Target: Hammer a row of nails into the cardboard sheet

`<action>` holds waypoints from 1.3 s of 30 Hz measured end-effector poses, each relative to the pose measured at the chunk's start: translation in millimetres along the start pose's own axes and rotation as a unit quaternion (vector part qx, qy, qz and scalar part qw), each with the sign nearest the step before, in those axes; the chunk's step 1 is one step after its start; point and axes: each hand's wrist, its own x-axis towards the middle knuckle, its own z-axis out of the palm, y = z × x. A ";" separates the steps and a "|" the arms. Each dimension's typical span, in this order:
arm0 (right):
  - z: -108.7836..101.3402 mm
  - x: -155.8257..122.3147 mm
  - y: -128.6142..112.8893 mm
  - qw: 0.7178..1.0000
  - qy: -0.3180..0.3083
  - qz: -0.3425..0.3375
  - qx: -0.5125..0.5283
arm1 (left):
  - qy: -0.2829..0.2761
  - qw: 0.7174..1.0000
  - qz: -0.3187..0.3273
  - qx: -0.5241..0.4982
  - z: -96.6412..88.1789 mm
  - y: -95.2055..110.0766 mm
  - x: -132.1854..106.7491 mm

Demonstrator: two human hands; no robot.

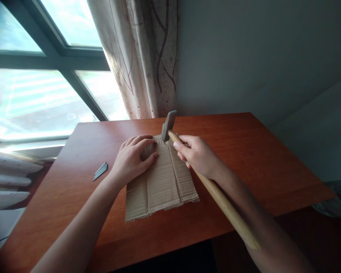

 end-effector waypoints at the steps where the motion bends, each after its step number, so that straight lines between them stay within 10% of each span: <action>1: 0.0 0.2 0.6 1.000 0.000 -0.002 0.002 | -0.001 1.000 0.000 -0.001 0.1 -0.1 0.0; 19: -2.8 1.2 7.3 0.999 0.012 -0.028 0.039 | -0.005 1.000 -0.001 0.001 0.7 -1.3 -0.8; 29: -16.4 2.2 13.0 0.954 0.208 -0.194 0.095 | -0.001 1.000 0.003 -0.006 2.8 -2.3 -1.7; 39: -27.7 9.1 25.4 0.915 0.313 -0.206 0.146 | -0.004 1.000 -0.002 -0.003 0.4 0.0 -0.6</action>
